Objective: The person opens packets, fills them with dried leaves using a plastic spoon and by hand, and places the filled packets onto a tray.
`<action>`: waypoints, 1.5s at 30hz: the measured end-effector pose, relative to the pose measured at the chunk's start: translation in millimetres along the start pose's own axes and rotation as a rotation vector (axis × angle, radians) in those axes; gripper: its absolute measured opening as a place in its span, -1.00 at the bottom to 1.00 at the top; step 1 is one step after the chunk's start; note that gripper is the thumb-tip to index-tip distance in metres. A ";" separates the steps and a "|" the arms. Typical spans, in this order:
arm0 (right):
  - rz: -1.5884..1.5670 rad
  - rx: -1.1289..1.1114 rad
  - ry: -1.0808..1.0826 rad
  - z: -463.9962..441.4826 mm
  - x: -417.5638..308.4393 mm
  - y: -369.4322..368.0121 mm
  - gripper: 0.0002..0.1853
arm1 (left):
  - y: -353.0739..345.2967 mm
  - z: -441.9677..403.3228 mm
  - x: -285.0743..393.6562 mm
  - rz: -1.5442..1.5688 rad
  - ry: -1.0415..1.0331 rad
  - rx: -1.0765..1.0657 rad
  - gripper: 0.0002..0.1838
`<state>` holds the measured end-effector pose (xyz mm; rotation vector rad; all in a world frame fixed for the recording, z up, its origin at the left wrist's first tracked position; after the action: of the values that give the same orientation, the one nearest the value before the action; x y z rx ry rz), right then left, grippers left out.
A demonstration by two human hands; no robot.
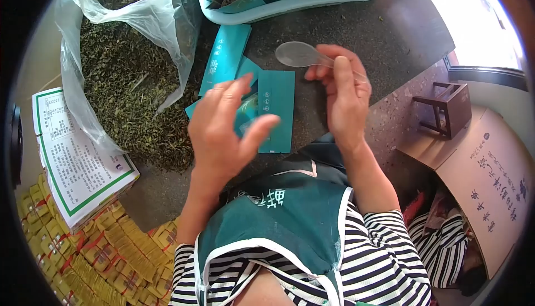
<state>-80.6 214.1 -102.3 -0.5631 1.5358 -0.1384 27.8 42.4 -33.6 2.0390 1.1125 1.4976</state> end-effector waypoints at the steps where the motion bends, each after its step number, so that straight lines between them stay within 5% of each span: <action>1: -0.026 0.004 -0.022 1.2 8.0 -1.7 -0.63 | -8.6 -3.4 10.4 -0.199 -0.020 -0.056 -0.31; 4: -0.010 0.012 -0.012 5.0 15.7 -5.4 -0.63 | -38.4 -3.0 14.1 -0.380 0.137 -0.265 -0.10; 8: 0.057 0.022 0.071 7.3 11.9 -5.6 -0.61 | -46.5 -4.0 13.0 -0.409 0.095 -0.191 -0.19; 16: -0.188 0.038 0.100 -4.8 -5.2 10.8 -0.57 | -7.7 2.1 -7.0 0.156 0.190 -0.073 -0.79; 19: -0.132 0.039 0.113 -3.4 -25.9 11.2 -0.57 | 22.1 -0.4 -3.4 0.287 0.167 -0.003 -0.86; 26: 0.126 -0.163 0.253 7.4 -92.1 -48.6 -0.53 | 60.1 22.2 -8.0 0.375 0.029 0.114 -0.81; 29: 0.382 -0.414 0.340 21.8 -111.8 -93.0 -0.60 | 76.1 32.2 -8.3 0.271 0.038 0.159 -0.82; 38: 0.561 -0.468 0.476 33.5 -111.7 -129.3 -0.59 | 94.1 44.6 -2.8 0.173 0.006 0.192 -0.84; 43: 0.717 -0.751 0.521 39.9 -99.0 -153.0 -0.81 | 91.7 49.6 -2.9 0.221 0.003 0.197 -0.86; 45: 0.628 -0.731 0.276 38.4 -82.0 -154.7 -0.82 | 83.5 54.7 -9.8 0.298 0.093 0.172 -0.73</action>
<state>-7.9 125.1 35.2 -0.6083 1.9578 0.8888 108.1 -8.5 -1.7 2.3593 1.0376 1.7043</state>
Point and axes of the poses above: each hand's wrist, its own z-axis away from the middle knuckle, its own y-axis out of the back of the hand, x = y × z, the point moved 8 cm from there along -z, towards the middle knuckle, and after that the axes turned 1 degree about -x, right-handed, at the moved point
